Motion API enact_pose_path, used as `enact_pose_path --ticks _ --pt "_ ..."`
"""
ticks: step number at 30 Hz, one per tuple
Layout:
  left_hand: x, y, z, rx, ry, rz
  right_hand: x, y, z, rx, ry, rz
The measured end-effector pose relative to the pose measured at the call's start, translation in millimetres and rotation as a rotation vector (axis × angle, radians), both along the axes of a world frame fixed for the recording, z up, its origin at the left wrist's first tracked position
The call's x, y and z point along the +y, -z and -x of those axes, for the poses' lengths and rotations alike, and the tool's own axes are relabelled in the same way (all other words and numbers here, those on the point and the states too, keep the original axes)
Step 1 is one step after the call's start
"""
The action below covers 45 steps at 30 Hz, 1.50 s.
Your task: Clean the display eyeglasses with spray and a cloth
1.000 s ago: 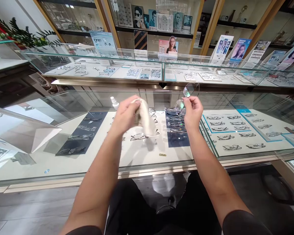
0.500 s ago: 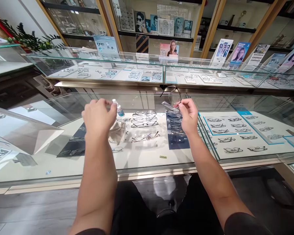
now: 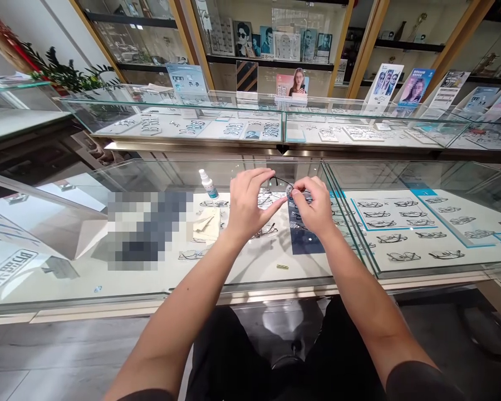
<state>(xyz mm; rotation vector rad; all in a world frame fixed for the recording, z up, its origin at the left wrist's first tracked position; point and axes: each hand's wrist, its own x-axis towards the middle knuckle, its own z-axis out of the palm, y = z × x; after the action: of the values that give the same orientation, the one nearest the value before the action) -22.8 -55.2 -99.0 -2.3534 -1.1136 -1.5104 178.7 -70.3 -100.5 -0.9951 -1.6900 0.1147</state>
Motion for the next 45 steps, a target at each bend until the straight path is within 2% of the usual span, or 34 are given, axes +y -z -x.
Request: enact_pose_path --ticks 8,14,20,26,35,40,42,45 --pt "5.4 1.4 4.3 -0.041 0.076 -0.079 -1.1 0.5 -1.7 -0.013 -0.011 -0.013" --pt "4.7 -0.9 8.6 -0.162 0.025 -0.157 2.2 5.6 -3.8 0.208 -0.049 -0.070" --pt "5.1 -4.7 10.2 -0.340 -0.047 -0.052 8.8 13.6 0.7 0.272 -0.030 -0.009" --pt "6.3 -3.1 4.8 -0.511 0.081 0.130 12.1 17.6 8.4 0.321 -0.044 0.118" --pt "3.6 -1.7 1.8 -0.526 0.061 0.149 6.5 16.4 6.9 0.283 0.026 -0.019" --pt "2.5 -11.4 -0.5 -0.476 -0.027 0.070 5.1 -2.4 1.8 0.239 0.056 -0.107" --pt "5.5 -24.9 -1.6 -0.453 -0.036 0.001 6.7 -19.6 -1.5 0.208 0.058 -0.163" --pt "10.2 -59.6 -3.5 -0.435 -0.013 -0.075 9.0 -55.8 -7.1 0.185 0.051 -0.229"
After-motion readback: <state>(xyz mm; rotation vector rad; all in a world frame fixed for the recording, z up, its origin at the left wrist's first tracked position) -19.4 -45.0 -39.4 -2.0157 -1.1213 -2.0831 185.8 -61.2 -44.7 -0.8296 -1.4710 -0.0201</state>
